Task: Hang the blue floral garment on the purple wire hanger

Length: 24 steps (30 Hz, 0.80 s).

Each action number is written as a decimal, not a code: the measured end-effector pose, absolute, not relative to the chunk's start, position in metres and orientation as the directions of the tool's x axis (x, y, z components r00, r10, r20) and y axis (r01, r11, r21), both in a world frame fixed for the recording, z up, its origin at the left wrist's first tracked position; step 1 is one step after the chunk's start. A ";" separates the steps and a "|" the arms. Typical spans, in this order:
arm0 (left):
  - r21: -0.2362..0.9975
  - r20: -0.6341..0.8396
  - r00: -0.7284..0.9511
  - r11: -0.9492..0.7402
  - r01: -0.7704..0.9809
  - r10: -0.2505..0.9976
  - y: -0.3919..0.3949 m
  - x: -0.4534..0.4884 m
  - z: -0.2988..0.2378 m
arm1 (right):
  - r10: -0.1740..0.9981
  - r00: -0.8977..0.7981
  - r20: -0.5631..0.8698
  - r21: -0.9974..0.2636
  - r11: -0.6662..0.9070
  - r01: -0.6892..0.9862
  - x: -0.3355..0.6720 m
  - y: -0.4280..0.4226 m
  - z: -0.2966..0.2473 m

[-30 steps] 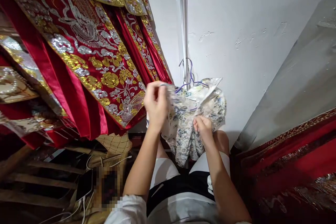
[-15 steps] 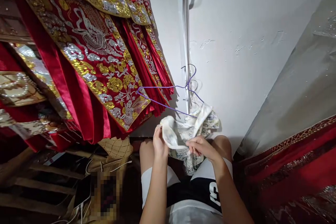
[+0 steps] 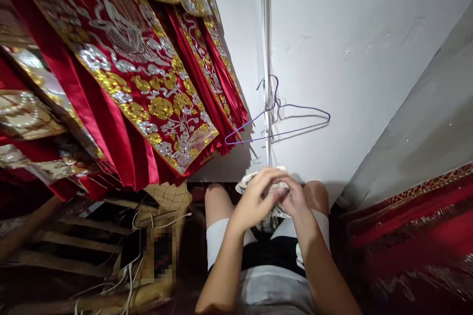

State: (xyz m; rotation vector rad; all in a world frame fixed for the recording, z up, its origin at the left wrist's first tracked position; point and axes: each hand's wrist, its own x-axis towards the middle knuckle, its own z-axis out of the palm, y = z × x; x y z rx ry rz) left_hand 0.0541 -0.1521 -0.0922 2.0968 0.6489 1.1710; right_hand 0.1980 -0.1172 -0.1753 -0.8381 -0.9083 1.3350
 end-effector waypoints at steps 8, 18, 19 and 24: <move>0.834 0.502 0.326 -0.548 0.064 0.801 -0.101 0.036 -0.106 | 0.992 -0.059 -0.109 -0.792 -0.123 -0.598 0.179 -0.127 -0.157; 0.940 0.183 0.608 -0.319 0.123 0.773 -0.105 0.011 -0.137 | 0.980 -0.200 0.017 -0.973 -0.030 -0.229 0.224 -0.159 -0.109; 0.945 0.161 0.604 -0.299 0.134 0.781 -0.108 0.003 -0.140 | 0.982 -0.183 0.044 -0.982 0.009 -0.187 0.234 -0.159 -0.109; 0.875 0.127 0.558 -0.357 0.325 0.820 -0.116 -0.030 -0.140 | 0.960 0.069 0.272 -0.961 0.275 -0.039 0.291 -0.144 -0.101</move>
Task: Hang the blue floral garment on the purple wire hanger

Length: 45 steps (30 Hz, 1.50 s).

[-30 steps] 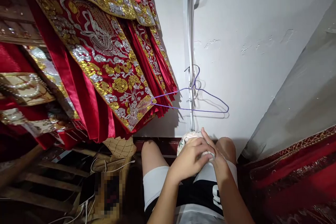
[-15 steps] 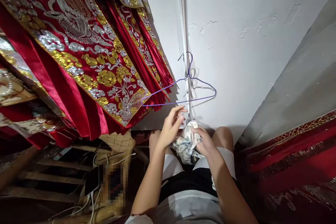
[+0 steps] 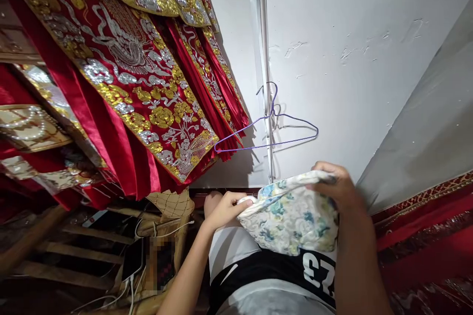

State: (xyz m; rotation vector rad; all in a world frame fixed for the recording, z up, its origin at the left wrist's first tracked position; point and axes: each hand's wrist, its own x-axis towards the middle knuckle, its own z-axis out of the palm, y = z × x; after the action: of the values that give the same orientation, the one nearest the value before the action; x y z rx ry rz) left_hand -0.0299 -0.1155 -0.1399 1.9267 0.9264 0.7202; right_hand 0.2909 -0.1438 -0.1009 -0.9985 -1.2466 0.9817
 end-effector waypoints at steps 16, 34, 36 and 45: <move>0.334 0.173 0.596 -0.616 0.714 0.784 -0.114 -0.061 -0.102 | 0.934 0.041 0.356 -0.874 0.317 0.367 0.299 -0.068 -0.103; 0.662 0.618 0.182 -0.631 0.403 0.765 -0.058 -0.034 -0.030 | 0.920 0.026 0.390 -0.863 0.355 0.360 0.272 -0.105 -0.099; 0.590 0.612 0.242 -0.638 0.494 0.753 -0.053 -0.025 -0.022 | 0.908 0.059 0.415 -0.854 0.367 0.370 0.262 -0.110 -0.102; 0.155 0.584 0.422 -0.605 0.781 0.694 -0.053 -0.015 -0.015 | 0.921 0.111 0.373 -0.879 0.313 0.361 0.228 -0.110 -0.110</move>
State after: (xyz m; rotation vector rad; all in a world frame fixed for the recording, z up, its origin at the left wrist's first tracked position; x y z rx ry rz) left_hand -0.0154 -0.0528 -0.0148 2.7646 1.4435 1.0223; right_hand 0.2282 -0.1103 -0.1096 -1.2495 -1.4612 0.6299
